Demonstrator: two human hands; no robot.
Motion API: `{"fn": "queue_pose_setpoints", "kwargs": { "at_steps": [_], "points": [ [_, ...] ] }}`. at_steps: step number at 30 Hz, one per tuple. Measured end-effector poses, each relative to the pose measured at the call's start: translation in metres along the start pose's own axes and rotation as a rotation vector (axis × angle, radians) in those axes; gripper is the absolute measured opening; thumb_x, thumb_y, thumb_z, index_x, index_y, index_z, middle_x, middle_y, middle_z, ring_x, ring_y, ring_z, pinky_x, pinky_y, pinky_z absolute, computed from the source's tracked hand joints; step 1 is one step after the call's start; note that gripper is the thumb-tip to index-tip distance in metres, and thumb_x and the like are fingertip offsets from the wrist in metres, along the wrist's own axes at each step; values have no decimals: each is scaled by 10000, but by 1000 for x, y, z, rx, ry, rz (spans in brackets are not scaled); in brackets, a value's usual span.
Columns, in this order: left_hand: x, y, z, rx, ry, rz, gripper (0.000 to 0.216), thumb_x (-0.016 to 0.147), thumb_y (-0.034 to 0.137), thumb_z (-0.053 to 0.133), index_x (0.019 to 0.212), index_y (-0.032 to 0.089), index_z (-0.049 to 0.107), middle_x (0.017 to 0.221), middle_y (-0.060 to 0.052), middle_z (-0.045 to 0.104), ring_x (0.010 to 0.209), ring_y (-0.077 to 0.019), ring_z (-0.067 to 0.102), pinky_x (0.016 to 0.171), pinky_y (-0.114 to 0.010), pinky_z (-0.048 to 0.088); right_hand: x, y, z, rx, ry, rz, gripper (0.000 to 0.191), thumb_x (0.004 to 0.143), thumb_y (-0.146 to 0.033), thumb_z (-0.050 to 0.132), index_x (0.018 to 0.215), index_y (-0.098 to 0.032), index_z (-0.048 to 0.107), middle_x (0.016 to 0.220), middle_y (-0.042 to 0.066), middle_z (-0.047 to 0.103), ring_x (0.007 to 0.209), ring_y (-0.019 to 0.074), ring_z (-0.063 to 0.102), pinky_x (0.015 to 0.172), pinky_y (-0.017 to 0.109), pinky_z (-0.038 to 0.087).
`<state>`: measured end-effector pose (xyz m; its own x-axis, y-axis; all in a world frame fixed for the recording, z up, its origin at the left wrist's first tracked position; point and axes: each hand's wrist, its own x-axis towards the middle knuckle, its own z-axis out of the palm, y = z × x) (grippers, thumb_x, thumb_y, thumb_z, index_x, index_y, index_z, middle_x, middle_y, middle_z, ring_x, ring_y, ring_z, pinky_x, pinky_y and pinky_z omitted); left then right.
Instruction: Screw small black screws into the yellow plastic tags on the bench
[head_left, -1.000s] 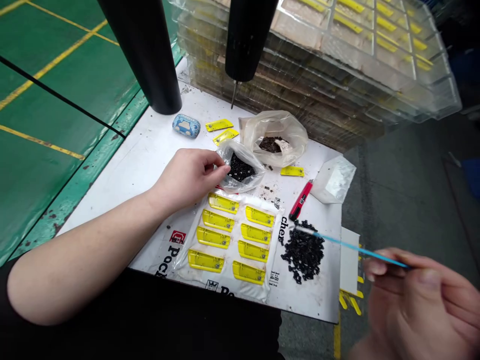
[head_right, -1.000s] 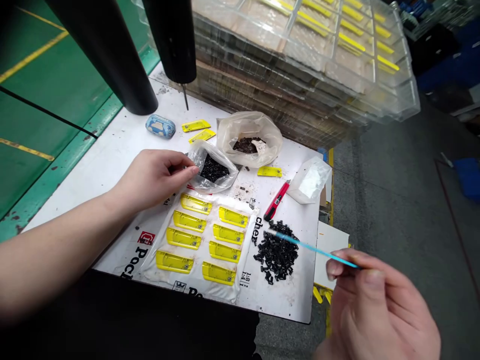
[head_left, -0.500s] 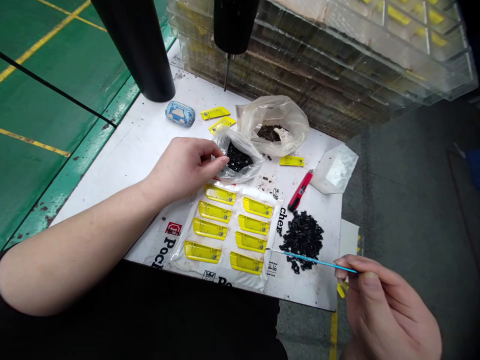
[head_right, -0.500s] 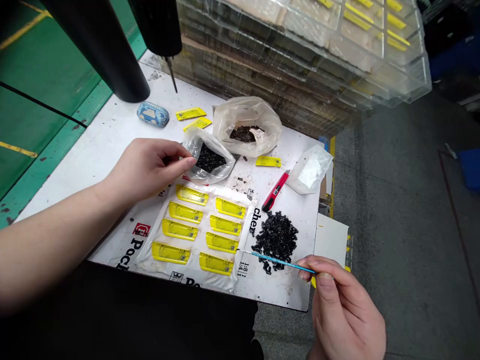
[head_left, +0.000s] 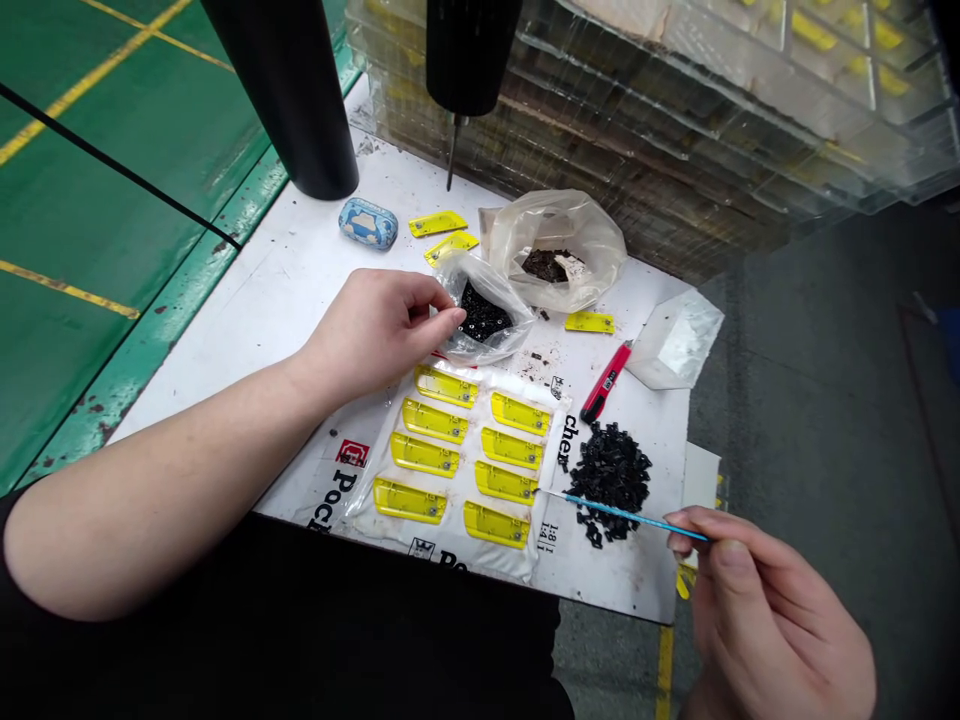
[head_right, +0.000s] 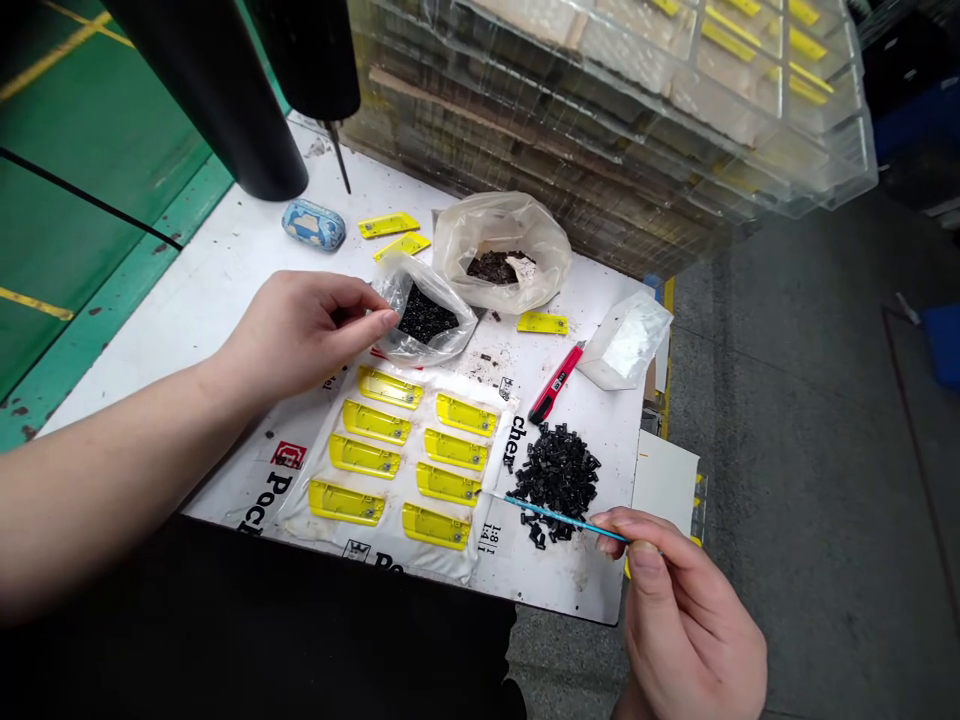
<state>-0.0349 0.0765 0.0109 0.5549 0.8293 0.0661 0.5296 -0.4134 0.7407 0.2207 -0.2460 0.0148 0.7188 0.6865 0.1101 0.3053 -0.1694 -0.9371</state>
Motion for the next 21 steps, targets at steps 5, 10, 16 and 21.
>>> {"fn": "queue_pose_setpoints", "kwargs": {
  "at_steps": [5,10,16,21],
  "points": [
    [0,1,0,2,10,14,224,969,398,713,920,218,838,711,-4,747,607,-125,545,636,-312,391,11,-8,15,66,114,-50,196,912,-370,881,974,-192,826,974,83,799,852,219,745,721,345,573],
    [0,0,1,-10,20,11,214,962,385,721,906,217,842,704,5,737,592,-112,534,628,-302,395,19,-7,24,63,125,-84,202,924,-357,868,1011,-178,833,983,86,803,821,204,724,711,345,542],
    [0,-2,2,-8,24,32,194,959,355,721,902,212,840,682,13,704,587,-105,527,621,-300,392,18,-4,25,16,83,-92,155,971,-318,833,1029,-175,831,1011,88,804,821,185,717,752,347,530],
    [0,-1,1,-14,17,29,196,962,355,721,907,209,838,688,10,721,586,-106,540,626,-302,398,18,-2,24,-20,83,-87,184,973,-338,833,1054,-172,833,1031,100,808,858,197,724,789,357,536]
  ]
}}
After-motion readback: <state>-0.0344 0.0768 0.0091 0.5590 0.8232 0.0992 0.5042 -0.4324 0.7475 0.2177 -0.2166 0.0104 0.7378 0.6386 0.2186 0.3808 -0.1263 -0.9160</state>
